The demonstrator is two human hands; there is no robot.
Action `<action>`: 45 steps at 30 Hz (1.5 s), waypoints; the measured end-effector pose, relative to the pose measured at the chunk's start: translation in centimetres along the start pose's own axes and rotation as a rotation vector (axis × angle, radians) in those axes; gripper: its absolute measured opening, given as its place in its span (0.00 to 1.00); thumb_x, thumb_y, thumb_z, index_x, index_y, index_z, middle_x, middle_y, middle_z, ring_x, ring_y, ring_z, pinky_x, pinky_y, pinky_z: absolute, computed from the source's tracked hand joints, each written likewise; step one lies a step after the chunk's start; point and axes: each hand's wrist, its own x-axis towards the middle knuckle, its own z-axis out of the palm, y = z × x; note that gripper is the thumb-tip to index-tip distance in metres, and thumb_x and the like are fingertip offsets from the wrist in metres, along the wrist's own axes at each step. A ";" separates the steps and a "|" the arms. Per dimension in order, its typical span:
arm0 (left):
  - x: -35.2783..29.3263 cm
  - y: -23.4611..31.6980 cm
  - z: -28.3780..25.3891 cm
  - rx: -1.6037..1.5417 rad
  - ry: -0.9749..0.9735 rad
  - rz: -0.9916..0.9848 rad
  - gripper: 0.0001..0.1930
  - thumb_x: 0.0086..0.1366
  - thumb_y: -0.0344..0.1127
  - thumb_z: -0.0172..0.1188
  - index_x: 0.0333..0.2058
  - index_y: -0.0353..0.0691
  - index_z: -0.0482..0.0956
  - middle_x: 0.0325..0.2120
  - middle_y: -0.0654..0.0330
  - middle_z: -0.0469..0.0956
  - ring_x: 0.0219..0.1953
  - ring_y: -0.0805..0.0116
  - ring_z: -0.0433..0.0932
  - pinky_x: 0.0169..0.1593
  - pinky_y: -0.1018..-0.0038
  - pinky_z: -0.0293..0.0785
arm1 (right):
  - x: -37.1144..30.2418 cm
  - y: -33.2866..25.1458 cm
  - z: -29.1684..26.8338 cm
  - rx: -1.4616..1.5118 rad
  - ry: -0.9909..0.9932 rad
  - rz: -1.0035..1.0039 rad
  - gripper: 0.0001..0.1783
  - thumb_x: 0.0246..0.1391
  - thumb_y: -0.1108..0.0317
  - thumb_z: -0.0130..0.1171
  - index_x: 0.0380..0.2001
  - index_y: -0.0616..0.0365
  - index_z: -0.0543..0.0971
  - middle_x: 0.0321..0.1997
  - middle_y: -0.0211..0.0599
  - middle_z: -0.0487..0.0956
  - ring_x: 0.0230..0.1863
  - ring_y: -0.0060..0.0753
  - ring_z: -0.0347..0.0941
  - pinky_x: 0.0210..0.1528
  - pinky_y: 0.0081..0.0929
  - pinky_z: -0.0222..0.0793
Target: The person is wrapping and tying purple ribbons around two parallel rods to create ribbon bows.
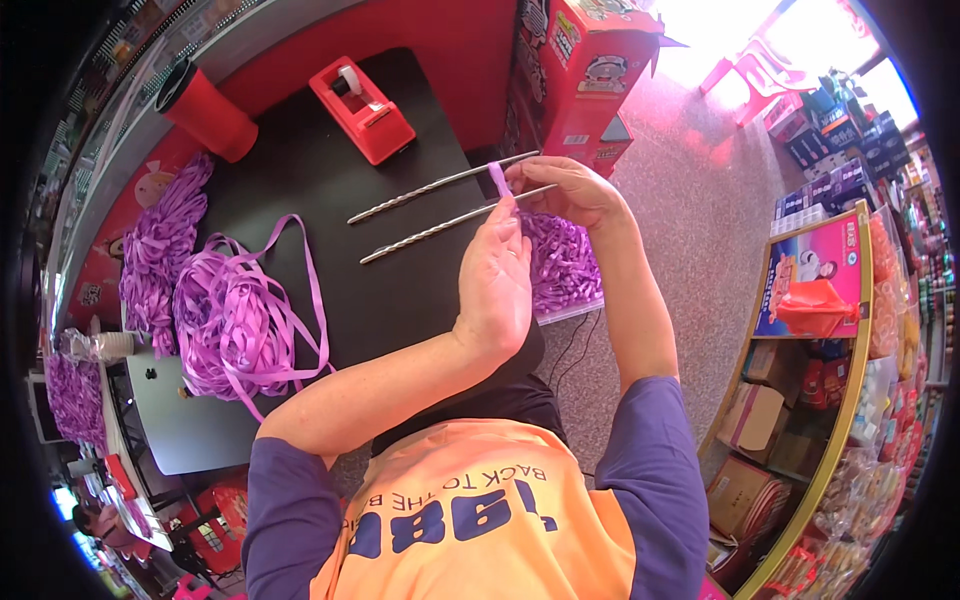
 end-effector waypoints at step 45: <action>-0.3 1.1 1.2 0.157 0.121 -0.058 0.35 0.65 0.44 0.41 0.66 0.30 0.50 0.69 0.55 0.46 0.72 0.62 0.37 0.72 0.64 0.34 | 2.0 4.0 -0.3 -0.009 -0.094 -0.329 0.14 0.47 0.74 0.67 0.39 0.62 0.79 0.35 0.26 0.76 0.38 0.15 0.72 0.44 0.16 0.69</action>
